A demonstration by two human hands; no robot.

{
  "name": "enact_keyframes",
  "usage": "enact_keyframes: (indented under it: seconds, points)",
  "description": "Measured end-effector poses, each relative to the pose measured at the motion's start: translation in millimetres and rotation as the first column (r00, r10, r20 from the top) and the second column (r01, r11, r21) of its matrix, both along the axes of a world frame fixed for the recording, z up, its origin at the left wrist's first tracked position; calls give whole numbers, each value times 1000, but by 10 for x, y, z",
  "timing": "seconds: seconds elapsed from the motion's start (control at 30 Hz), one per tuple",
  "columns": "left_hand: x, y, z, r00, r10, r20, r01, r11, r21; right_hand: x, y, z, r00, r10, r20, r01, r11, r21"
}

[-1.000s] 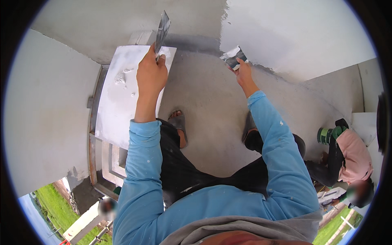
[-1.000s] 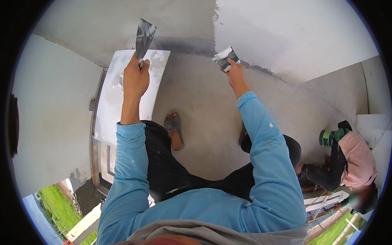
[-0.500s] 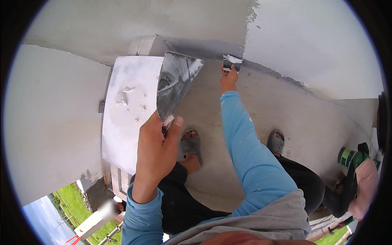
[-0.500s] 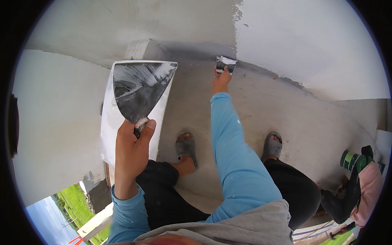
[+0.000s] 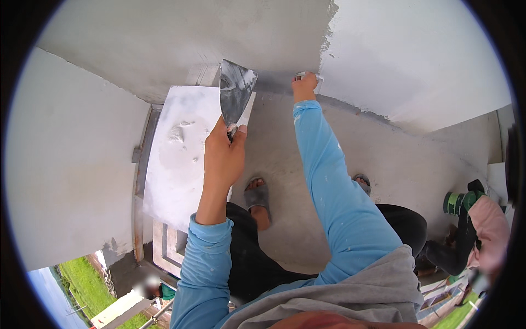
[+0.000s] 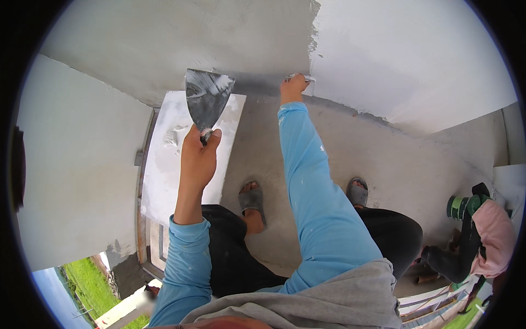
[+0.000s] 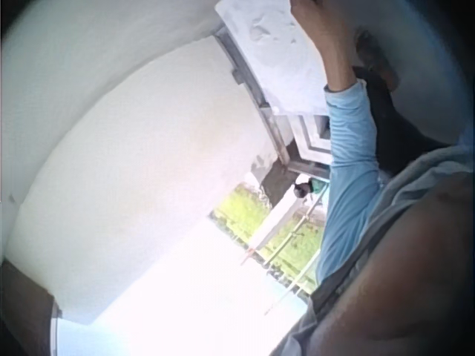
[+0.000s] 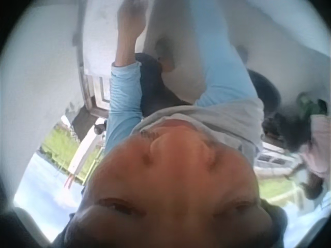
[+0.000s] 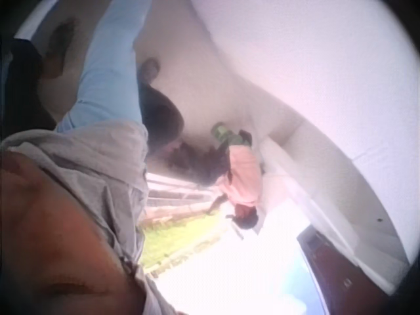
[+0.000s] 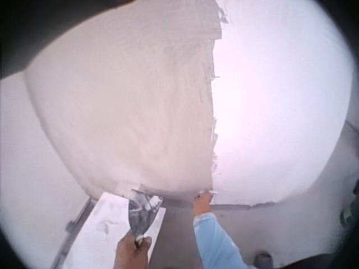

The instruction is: The person scoops white plaster from a board using a trowel and applies it to a wall with a smaller trowel. They repeatedly smooth the surface and scrape excess material back onto the board while working on a construction site.

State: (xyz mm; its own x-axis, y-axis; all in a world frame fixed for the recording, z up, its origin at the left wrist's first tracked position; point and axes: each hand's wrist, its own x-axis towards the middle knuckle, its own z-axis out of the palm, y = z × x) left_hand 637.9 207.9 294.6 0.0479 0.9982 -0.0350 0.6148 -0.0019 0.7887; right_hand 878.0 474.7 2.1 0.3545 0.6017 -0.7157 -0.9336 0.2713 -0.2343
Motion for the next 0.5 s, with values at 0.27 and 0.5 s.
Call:
enact_keyframes:
  seconds: [0.27,0.5]
  points:
    - [-105,112,-207,997,30,65,-39,991,132,372,265,1994,-653,749,-114,488,301,-819]
    - [-194,252,-461,988,85,128,-108,976,187,-149,-227,4618,-743,665,-80,521,499,-692]
